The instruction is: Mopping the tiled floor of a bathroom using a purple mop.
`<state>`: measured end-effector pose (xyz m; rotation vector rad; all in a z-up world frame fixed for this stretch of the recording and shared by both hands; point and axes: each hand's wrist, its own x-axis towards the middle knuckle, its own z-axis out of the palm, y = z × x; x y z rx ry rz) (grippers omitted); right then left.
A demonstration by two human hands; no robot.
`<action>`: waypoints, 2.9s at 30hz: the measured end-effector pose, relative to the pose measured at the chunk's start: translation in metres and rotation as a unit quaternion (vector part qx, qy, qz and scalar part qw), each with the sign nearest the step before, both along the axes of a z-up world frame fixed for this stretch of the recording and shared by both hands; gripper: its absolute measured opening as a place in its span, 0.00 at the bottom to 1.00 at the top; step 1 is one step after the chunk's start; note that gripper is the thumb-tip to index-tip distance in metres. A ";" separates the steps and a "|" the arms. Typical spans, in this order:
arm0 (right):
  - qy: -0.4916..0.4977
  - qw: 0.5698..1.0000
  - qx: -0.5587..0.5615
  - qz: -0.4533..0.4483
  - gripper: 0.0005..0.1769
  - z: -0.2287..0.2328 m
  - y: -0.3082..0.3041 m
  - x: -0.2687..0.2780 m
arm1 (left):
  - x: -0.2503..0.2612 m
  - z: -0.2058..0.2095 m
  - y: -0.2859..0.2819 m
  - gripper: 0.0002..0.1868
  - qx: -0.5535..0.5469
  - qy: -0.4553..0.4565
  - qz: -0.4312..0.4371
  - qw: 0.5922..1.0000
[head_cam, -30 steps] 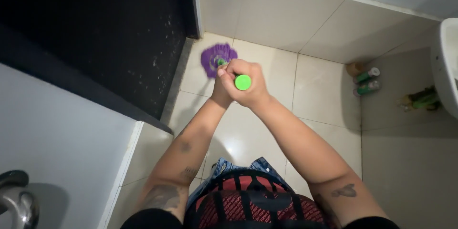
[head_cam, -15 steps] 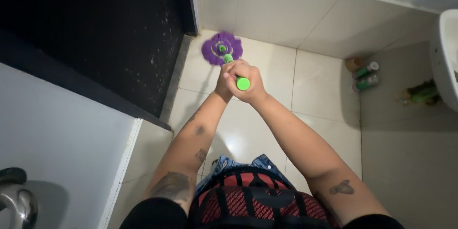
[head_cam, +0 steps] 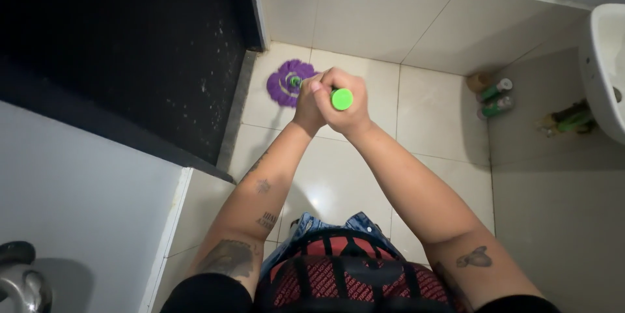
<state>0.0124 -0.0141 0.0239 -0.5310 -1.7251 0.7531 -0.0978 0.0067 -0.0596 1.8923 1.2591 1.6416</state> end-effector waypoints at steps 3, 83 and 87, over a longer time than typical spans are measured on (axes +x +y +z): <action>-0.016 0.995 0.033 0.096 0.08 -0.027 0.006 -0.004 | -0.015 -0.052 0.015 0.07 -0.006 -0.085 -0.081 0.993; 0.026 0.972 -0.025 0.230 0.15 0.035 0.008 0.207 | 0.197 0.065 -0.052 0.12 -0.067 0.039 0.131 0.988; 0.152 0.933 -0.048 0.323 0.17 0.004 -0.012 0.192 | 0.176 0.011 -0.052 0.12 -0.035 0.055 0.131 0.989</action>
